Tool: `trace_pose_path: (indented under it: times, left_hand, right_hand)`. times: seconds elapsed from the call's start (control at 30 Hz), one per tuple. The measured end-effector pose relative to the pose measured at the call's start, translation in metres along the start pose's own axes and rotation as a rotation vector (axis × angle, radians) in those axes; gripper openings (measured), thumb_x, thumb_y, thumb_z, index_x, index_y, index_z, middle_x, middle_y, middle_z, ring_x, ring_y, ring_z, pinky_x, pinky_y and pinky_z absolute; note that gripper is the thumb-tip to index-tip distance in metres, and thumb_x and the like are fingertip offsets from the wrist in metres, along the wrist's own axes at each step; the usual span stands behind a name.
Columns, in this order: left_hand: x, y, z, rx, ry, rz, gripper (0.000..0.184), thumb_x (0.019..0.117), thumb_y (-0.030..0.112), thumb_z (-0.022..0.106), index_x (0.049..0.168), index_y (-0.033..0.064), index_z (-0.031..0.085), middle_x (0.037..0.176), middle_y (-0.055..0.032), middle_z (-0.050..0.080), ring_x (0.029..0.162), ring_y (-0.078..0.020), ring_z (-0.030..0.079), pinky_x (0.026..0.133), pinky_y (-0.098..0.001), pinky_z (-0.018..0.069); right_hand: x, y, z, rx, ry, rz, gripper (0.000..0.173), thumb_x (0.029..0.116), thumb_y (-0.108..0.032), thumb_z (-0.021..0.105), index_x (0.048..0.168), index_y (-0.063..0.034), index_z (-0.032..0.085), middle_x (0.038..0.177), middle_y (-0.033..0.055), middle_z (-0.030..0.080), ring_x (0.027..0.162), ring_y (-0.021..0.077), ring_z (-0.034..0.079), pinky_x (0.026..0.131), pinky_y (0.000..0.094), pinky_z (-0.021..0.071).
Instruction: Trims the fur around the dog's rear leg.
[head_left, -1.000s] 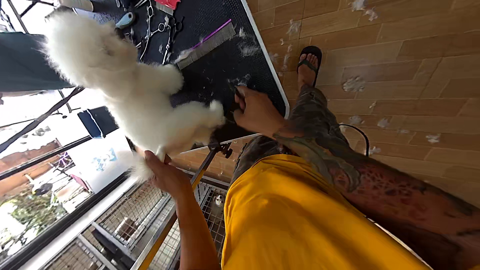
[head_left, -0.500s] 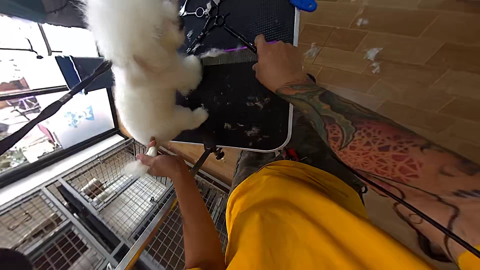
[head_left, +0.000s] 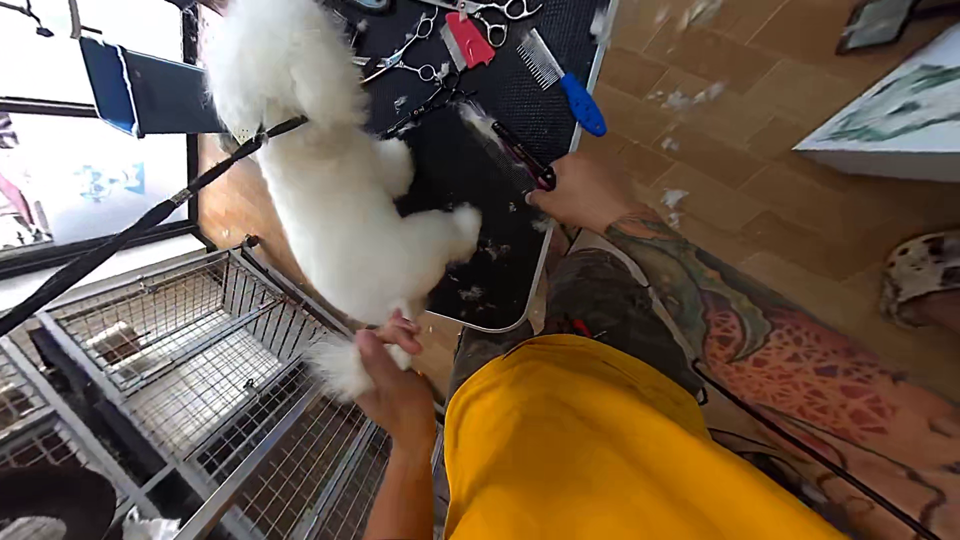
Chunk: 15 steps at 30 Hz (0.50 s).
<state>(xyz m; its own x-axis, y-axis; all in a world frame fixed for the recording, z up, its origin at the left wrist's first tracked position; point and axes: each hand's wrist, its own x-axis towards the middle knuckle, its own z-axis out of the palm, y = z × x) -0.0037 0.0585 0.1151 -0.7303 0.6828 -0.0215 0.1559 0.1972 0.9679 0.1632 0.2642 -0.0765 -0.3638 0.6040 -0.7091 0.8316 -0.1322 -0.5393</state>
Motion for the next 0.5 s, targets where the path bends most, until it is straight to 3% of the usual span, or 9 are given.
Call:
trace_pose_path:
  times: [0.1,0.17,0.23,0.3,0.33,0.37,0.43,0.5]
  left_hand:
    - [-0.015,-0.009,0.006,-0.077,-0.073,-0.002,0.046,0.1103,0.035,0.039,0.08,0.0109,0.063,0.069,-0.0029,0.066,0.078,-0.0207,0.071,0.099,-0.0474,0.0547]
    - [-0.02,-0.031,-0.007,-0.015,-0.02,0.06,0.044,0.1096,0.037,0.04,0.099,0.0051,0.069,0.095,-0.0079,0.073,0.099,-0.0234,0.07,0.097,-0.0432,0.0552]
    - [-0.02,-0.065,-0.026,0.066,0.138,0.062,0.043,0.1087,0.034,0.039,0.121,-0.0019,0.059,0.117,-0.0097,0.066,0.113,-0.0195,0.063,0.101,-0.0375,0.0518]
    - [-0.014,-0.1,-0.043,0.026,0.295,-0.085,0.046,0.109,0.028,0.033,0.139,-0.0051,0.046,0.13,-0.0109,0.06,0.12,-0.0154,0.059,0.106,-0.0356,0.049]
    - [-0.008,-0.116,-0.049,-0.063,0.359,-0.16,0.043,0.1094,0.027,0.032,0.137,-0.0015,0.049,0.124,-0.0087,0.063,0.115,-0.0137,0.062,0.102,-0.0362,0.0516]
    - [0.0,-0.131,-0.055,-0.174,0.403,-0.222,0.04,0.1096,0.027,0.03,0.128,0.0028,0.056,0.112,-0.0056,0.068,0.106,-0.0124,0.066,0.094,-0.0367,0.056]
    - [0.016,-0.156,-0.071,-0.439,0.341,-0.351,0.047,0.1069,0.036,0.018,0.111,0.0125,0.059,0.094,0.0008,0.071,0.09,-0.0104,0.069,0.079,-0.0362,0.0599]
    - [0.029,-0.181,-0.084,-0.552,0.247,-0.389,0.048,0.1001,0.05,0.028,0.108,0.014,0.059,0.089,0.001,0.072,0.084,-0.0112,0.07,0.071,-0.0369,0.0604]
  right_hand:
    - [-0.004,-0.009,-0.003,-0.031,0.014,-0.014,0.038,0.0923,-0.036,0.071,0.076,-0.0029,0.063,0.073,0.0216,0.062,0.074,0.0445,0.063,0.06,0.067,0.0458]
    - [-0.005,-0.029,-0.007,-0.085,0.0,-0.042,0.035,0.0939,-0.033,0.069,0.077,-0.0027,0.064,0.075,0.0223,0.064,0.076,0.0446,0.065,0.061,0.0668,0.0465]
    - [0.001,-0.047,-0.007,-0.132,-0.013,-0.064,0.031,0.094,-0.032,0.068,0.081,-0.0035,0.067,0.081,0.0232,0.066,0.082,0.0455,0.067,0.064,0.0686,0.0481]
    - [0.012,-0.062,-0.005,-0.173,-0.008,-0.092,0.028,0.0923,-0.03,0.068,0.083,-0.0036,0.068,0.084,0.0236,0.067,0.084,0.0462,0.067,0.066,0.0688,0.0491]
    - [0.018,-0.069,-0.003,-0.19,-0.003,-0.102,0.027,0.0911,-0.028,0.068,0.083,-0.0028,0.068,0.085,0.024,0.067,0.086,0.0466,0.068,0.066,0.0686,0.0492]
    - [0.024,-0.075,-0.001,-0.205,0.004,-0.105,0.025,0.0902,-0.026,0.068,0.084,-0.0019,0.067,0.085,0.0244,0.068,0.086,0.0467,0.068,0.066,0.068,0.049]
    - [0.035,-0.083,0.002,-0.238,0.023,-0.098,0.024,0.0892,-0.025,0.068,0.085,-0.0018,0.068,0.086,0.024,0.068,0.088,0.0455,0.068,0.066,0.0659,0.0491]
    - [0.044,-0.087,0.002,-0.259,0.049,-0.074,0.024,0.0893,-0.026,0.067,0.085,-0.0023,0.068,0.087,0.0234,0.069,0.089,0.0447,0.069,0.067,0.0647,0.0495]
